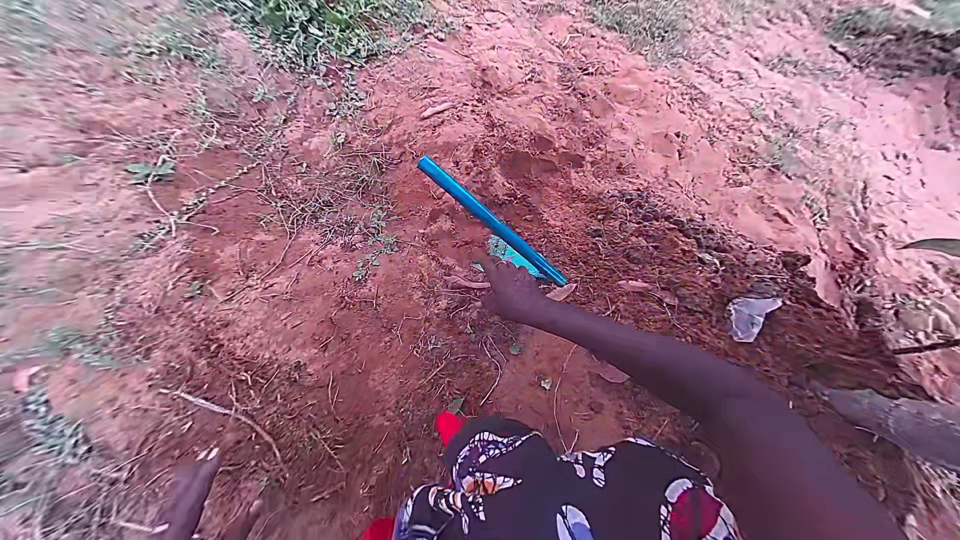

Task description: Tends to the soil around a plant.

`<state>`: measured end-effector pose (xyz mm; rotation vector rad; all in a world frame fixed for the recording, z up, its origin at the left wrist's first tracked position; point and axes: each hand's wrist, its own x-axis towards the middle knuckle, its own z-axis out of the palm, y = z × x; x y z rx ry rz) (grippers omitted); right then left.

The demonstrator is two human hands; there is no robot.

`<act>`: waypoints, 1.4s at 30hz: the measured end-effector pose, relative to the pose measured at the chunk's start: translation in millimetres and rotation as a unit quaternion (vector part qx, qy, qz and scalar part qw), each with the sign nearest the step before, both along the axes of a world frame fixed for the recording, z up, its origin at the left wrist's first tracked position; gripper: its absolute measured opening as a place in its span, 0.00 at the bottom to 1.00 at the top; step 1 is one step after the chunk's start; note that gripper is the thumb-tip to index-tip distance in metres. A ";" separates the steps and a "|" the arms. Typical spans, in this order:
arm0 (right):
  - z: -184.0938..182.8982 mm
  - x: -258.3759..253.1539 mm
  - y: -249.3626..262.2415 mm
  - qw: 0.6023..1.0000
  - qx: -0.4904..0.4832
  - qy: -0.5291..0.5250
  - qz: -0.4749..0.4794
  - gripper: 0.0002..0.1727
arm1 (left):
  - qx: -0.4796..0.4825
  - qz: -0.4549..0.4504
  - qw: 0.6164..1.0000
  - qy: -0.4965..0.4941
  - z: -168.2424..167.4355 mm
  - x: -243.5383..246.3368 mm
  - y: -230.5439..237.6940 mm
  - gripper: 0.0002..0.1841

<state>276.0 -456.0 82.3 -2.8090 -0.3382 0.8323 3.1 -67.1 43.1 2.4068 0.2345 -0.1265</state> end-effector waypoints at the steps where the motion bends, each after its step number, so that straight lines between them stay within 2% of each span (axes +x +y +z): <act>1: -10.8 2.2 -6.7 1.000 0.012 0.028 -0.001 0.41 | -0.006 0.001 1.000 -0.005 8.3 0.0 -11.9 0.41; 3: -43.4 1.7 -22.2 0.997 0.043 0.060 0.021 0.24 | 0.008 0.002 1.000 -0.027 16.3 -1.4 -33.3 0.39; 4: -61.5 -2.1 -28.3 0.996 0.051 0.065 0.032 0.20 | 0.010 -0.007 0.999 -0.036 20.0 -2.0 -42.4 0.38; 7: -87.5 -16.3 -41.3 0.993 0.107 0.040 0.015 0.16 | -0.018 -0.033 0.999 -0.024 26.3 0.0 -52.4 0.33; 9: -92.9 -30.1 -50.0 0.979 0.189 -0.071 0.006 0.13 | -0.008 -0.030 0.999 -0.009 31.6 -0.8 -52.7 0.33; 11: -90.6 -31.5 -53.1 0.932 0.261 -0.249 0.028 0.11 | 0.014 -0.016 1.000 0.008 40.4 0.1 -52.3 0.33; 13: -78.9 -19.8 -59.2 0.891 0.266 -0.366 0.040 0.14 | 0.011 -0.004 1.000 0.029 49.7 -1.3 -54.6 0.34; 14: -70.5 -7.6 -62.3 0.888 0.246 -0.388 0.034 0.19 | 0.000 0.001 0.999 0.034 53.7 1.0 -54.4 0.34; 15: -61.8 5.4 -65.5 0.899 0.224 -0.376 0.015 0.28 | -0.013 0.006 0.999 0.036 57.3 4.3 -55.2 0.34; 17: -48.7 31.2 -70.2 0.946 0.188 -0.262 -0.044 0.45 | -0.057 0.010 0.998 0.029 66.7 12.8 -60.7 0.34; 18: -48.3 43.5 -73.1 0.962 0.188 -0.184 -0.077 0.44 | -0.081 0.009 0.996 0.025 72.6 16.2 -66.0 0.33; 21: -60.1 73.8 -78.6 0.951 0.270 0.005 -0.151 0.22 | -0.103 0.005 0.995 0.011 95.1 27.3 -84.1 0.31; 23: -60.5 78.9 -78.5 0.933 0.307 0.063 -0.175 0.18 | -0.103 0.003 0.995 0.007 108.9 42.1 -90.9 0.30; 27: -69.4 78.4 -81.7 0.943 0.290 0.024 -0.161 0.20 | -0.034 -0.042 0.998 -0.040 136.9 97.7 -91.4 0.26; 29: -71.4 77.4 -79.0 0.947 0.279 0.008 -0.157 0.21 | 0.000 -0.049 0.997 -0.068 139.7 120.5 -95.9 0.22; 33: -70.4 73.0 -81.2 0.950 0.271 0.000 -0.159 0.22 | -0.007 -0.025 0.999 -0.022 122.3 144.4 -112.3 0.17; 37: -68.9 67.8 -80.6 0.951 0.256 0.001 -0.172 0.23 | -0.035 0.006 0.999 0.013 103.7 151.0 -93.4 0.15; 42: -105.4 65.9 -104.5 0.952 0.245 -0.025 -0.183 0.31 | -0.077 0.027 0.996 0.045 87.8 177.3 -56.0 0.16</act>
